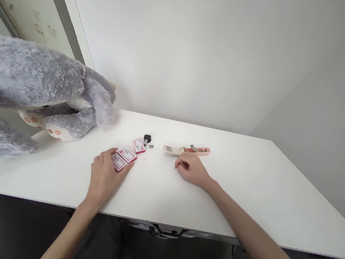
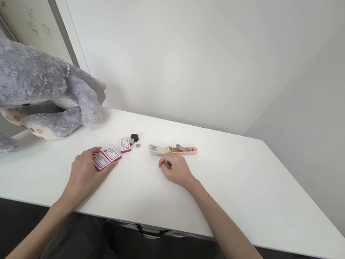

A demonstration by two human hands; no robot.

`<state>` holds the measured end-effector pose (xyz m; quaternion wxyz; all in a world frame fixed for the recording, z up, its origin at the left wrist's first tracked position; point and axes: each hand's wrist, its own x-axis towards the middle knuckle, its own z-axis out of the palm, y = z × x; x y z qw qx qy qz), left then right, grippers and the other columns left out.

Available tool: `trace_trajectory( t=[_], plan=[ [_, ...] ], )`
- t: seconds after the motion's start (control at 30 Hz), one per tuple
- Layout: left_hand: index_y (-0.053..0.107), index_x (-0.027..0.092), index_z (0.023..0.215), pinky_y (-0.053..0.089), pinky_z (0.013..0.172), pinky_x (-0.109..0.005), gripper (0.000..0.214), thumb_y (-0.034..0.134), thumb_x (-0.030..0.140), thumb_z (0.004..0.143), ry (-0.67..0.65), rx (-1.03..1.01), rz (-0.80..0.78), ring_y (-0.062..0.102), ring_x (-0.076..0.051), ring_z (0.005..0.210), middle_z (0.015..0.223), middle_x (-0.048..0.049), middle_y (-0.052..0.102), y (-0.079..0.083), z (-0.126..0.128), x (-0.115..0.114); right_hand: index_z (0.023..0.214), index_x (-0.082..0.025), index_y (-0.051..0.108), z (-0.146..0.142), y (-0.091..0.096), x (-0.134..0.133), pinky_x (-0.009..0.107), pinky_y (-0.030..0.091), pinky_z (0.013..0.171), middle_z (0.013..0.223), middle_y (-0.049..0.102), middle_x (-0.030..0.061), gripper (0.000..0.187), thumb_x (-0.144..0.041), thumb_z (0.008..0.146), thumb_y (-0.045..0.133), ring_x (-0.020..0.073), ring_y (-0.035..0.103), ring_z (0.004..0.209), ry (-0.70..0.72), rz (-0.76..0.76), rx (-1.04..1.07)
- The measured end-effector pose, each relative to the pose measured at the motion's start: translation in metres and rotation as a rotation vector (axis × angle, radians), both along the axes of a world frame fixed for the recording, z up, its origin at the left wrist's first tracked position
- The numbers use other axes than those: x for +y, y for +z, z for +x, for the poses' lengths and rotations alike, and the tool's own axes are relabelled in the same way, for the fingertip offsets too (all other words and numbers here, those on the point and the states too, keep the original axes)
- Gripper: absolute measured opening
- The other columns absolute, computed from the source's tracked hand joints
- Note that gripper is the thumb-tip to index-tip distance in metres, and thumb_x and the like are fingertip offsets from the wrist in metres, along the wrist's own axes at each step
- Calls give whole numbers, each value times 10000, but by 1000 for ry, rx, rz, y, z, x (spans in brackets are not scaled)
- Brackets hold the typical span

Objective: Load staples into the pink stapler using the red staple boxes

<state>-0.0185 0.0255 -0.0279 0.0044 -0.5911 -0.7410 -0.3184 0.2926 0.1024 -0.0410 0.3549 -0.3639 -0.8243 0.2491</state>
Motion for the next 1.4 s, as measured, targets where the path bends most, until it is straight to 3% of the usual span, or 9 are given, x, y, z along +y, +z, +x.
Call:
trace_trajectory(
  t=[1.4],
  plan=[
    [529, 153, 1370, 445, 1058, -564, 644, 582, 602, 911, -47, 34, 2, 560, -426, 1260, 1322, -194, 651, -2, 0, -3, 733, -228, 677, -1, 1, -1, 289, 372, 583, 705, 664, -16, 251, -6, 767, 566, 150, 534, 613, 5, 0, -7]
  ],
)
